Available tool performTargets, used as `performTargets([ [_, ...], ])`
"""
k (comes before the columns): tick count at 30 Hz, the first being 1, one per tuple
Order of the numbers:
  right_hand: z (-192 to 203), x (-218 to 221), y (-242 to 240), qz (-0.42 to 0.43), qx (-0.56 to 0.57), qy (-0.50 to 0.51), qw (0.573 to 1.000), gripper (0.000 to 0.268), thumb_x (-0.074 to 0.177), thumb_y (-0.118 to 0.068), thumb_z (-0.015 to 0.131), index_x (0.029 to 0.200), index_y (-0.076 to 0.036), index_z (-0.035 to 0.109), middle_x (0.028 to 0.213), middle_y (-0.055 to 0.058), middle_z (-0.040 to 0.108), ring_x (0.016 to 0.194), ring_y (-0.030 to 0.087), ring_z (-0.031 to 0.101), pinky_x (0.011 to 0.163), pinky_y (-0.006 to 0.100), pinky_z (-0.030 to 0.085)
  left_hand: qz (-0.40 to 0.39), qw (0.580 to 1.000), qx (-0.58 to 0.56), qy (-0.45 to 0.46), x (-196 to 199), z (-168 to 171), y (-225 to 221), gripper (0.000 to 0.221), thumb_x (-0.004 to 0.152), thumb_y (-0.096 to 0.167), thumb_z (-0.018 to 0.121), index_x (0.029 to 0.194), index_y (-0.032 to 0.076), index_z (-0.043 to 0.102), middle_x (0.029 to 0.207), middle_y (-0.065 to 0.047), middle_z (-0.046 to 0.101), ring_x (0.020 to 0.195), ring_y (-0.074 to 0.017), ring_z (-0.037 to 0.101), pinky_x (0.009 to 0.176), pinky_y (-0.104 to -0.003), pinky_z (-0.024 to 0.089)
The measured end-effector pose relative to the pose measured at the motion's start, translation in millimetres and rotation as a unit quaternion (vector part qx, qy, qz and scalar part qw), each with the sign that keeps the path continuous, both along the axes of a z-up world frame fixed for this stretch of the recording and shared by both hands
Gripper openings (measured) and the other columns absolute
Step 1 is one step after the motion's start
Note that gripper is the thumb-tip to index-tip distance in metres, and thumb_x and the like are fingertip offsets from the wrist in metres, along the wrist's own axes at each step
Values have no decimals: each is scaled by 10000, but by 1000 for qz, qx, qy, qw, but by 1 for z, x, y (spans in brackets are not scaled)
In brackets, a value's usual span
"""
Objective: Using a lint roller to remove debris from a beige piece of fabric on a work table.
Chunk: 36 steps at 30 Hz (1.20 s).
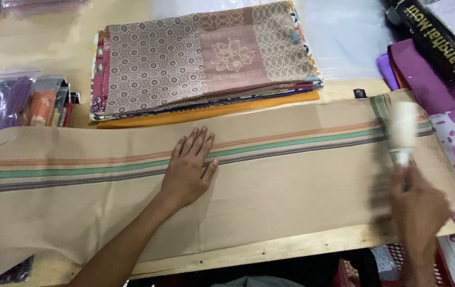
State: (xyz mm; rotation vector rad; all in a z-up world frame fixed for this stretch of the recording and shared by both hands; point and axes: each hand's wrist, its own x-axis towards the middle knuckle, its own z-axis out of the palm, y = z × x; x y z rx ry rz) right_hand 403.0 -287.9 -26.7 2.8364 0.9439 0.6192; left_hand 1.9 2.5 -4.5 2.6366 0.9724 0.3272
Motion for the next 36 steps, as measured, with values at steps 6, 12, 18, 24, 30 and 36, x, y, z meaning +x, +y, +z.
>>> performTargets([
  [6, 47, -175, 35, 49, -179, 425, 886, 501, 903, -705, 385, 1224, -446, 671, 977, 42, 791, 996, 289, 744, 838, 412, 553, 14, 999, -11, -51, -2, -5, 6, 528, 1037, 208, 434, 1553, 99, 438, 1640, -107, 393, 1535, -261, 304, 1256, -442, 171],
  [12, -7, -202, 16, 400, -40, 221, 889, 504, 884, -492, 670, 1375, -437, 568, 702, -89, 731, 503, 233, 679, 351, 499, 454, 18, 996, -19, -87, -7, -7, 11, 545, 953, 2, 483, 1494, 59, 511, 1584, -110, 482, 1497, -259, 387, 1250, -445, 235],
  [18, 81, -124, 70, -15, -109, 321, 941, 532, 1004, -647, 262, 1389, -446, 570, 870, 136, 792, 832, 384, 752, 709, 488, 549, 18, 996, 8, -86, -5, -5, 8, 505, 996, 81, 504, 1500, 52, 506, 1579, -124, 488, 1484, -276, 408, 1240, -456, 260],
  [24, 21, 6, 8, -68, -28, 168, 983, 531, 1215, -583, 299, 1408, -257, 671, 977, 319, 790, 868, 546, 752, 692, 622, 587, 15, 996, 31, -79, -3, -5, 6, 483, 1009, 111, 492, 1489, 61, 511, 1562, -123, 504, 1469, -275, 421, 1232, -458, 265],
  [30, 14, 22, -11, -47, -33, 52, 997, 476, 1286, -527, 377, 1344, -239, 750, 819, 180, 800, 727, 405, 784, 593, 508, 600, -18, 979, 113, -166, 0, 0, 4, 332, 961, 24, 610, 1282, 0, 694, 1295, -173, 714, 1263, -340, 645, 1055, -485, 510],
  [36, 63, -97, 31, -3, -162, 285, 945, 714, 866, -709, 455, 1559, -617, 314, 778, 112, 769, 749, 319, 767, 653, 420, 523, -266, 855, 278, -348, 0, 103, -65, 162, 1026, 33, 537, 955, 109, 662, 734, -16, 619, 630, -188, 517, 660, -340, 436],
])
